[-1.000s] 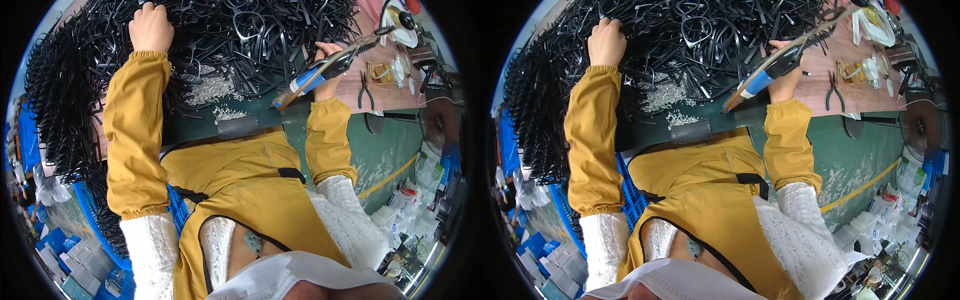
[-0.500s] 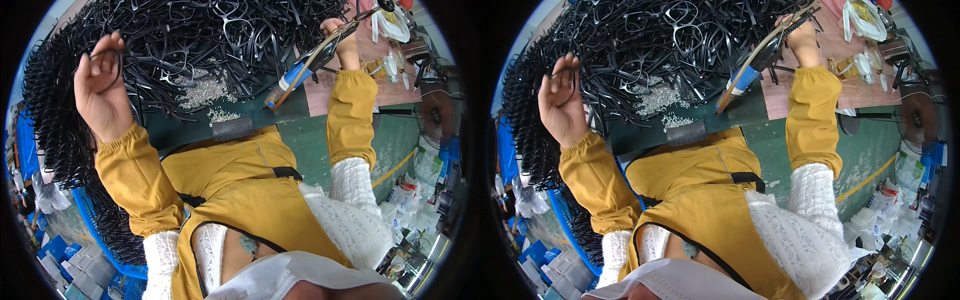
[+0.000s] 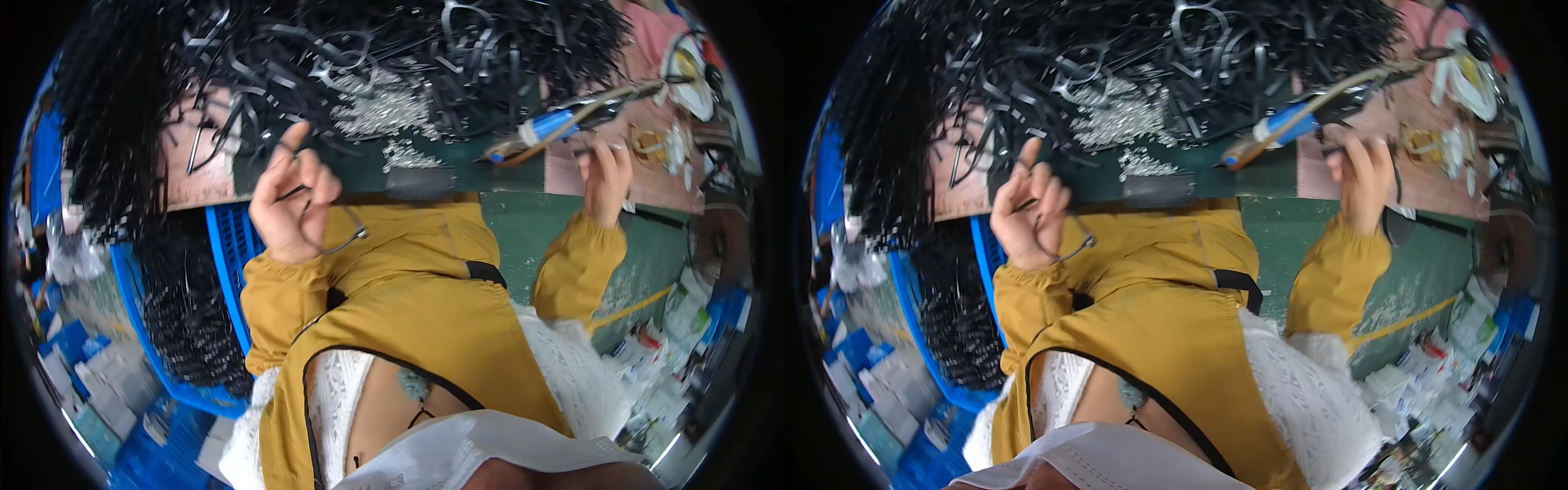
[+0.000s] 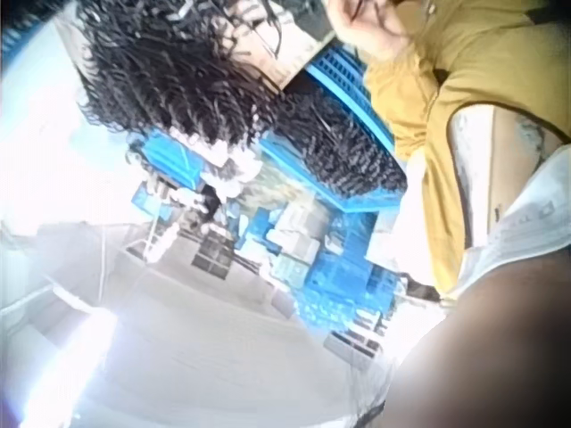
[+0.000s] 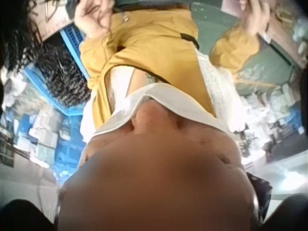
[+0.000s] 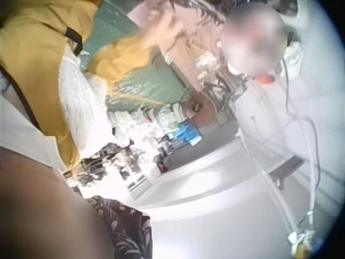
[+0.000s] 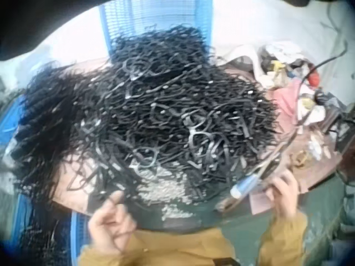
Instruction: The person repeatedly picks black cables from a blue crate, trims their ends with a blue-handled tool, and places the trimmed pieces back into the crate. The person also uses a brush to sweep debris on the work surface.
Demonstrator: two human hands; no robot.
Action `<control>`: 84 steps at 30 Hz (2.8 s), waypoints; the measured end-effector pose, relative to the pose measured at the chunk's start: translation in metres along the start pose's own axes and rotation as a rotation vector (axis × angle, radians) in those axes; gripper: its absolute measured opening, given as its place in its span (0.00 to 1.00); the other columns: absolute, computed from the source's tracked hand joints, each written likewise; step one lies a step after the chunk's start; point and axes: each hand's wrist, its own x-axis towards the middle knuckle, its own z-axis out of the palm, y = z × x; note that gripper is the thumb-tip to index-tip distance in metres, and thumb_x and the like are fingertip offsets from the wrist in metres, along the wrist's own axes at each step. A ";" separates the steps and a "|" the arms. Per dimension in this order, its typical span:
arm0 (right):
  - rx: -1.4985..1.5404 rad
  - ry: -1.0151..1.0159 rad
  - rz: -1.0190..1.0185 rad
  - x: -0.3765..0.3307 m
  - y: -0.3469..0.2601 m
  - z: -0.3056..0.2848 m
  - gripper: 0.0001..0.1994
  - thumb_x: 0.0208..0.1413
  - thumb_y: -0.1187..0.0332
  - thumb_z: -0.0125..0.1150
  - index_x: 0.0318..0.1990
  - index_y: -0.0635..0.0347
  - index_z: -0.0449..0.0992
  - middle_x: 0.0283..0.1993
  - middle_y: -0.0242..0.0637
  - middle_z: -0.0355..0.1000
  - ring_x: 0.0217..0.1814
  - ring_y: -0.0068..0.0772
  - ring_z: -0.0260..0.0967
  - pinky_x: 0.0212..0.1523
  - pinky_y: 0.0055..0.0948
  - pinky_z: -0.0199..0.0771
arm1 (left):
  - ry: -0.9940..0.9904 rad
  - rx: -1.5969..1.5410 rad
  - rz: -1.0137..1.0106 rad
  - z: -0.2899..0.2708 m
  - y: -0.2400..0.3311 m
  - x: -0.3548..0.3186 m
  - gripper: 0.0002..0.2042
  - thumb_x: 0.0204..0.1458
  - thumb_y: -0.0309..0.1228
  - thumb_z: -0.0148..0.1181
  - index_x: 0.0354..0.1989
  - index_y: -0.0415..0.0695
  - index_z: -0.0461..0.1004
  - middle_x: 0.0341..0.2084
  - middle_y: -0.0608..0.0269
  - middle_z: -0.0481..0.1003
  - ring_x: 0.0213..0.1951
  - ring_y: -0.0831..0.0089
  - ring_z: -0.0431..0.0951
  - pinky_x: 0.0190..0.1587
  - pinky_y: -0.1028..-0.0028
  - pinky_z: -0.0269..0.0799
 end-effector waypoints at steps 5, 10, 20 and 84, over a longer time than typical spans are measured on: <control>0.038 -0.354 -0.170 -0.099 0.023 0.106 0.05 0.67 0.73 0.57 0.41 0.65 0.75 0.40 0.40 0.75 0.32 0.30 0.77 0.37 0.25 0.78 | 0.124 0.162 0.297 0.007 -0.068 0.006 0.10 0.67 0.35 0.44 0.42 0.40 0.65 0.21 0.57 0.71 0.31 0.58 0.79 0.42 0.61 0.76; -0.078 -0.235 -0.139 -0.101 0.037 0.149 0.04 0.60 0.80 0.64 0.41 0.70 0.77 0.39 0.40 0.79 0.39 0.29 0.81 0.40 0.28 0.82 | -0.268 0.702 0.528 -0.018 -0.100 -0.008 0.16 0.61 0.15 0.52 0.52 0.43 0.56 0.45 0.50 0.75 0.50 0.59 0.79 0.59 0.57 0.74; -0.001 -0.290 0.001 -0.098 0.037 0.163 0.05 0.62 0.80 0.63 0.43 0.71 0.76 0.42 0.43 0.80 0.35 0.23 0.77 0.37 0.21 0.81 | -0.320 0.816 0.528 -0.063 -0.114 -0.037 0.30 0.47 0.17 0.75 0.56 0.40 0.65 0.50 0.47 0.77 0.62 0.48 0.75 0.64 0.59 0.73; -0.223 -0.070 -0.804 -0.084 0.011 0.130 0.10 0.62 0.78 0.58 0.50 0.70 0.77 0.42 0.47 0.78 0.39 0.44 0.77 0.42 0.34 0.79 | -0.111 0.608 -0.664 0.024 -0.040 -0.008 0.24 0.64 0.32 0.44 0.66 0.33 0.68 0.17 0.60 0.74 0.19 0.70 0.78 0.22 0.79 0.65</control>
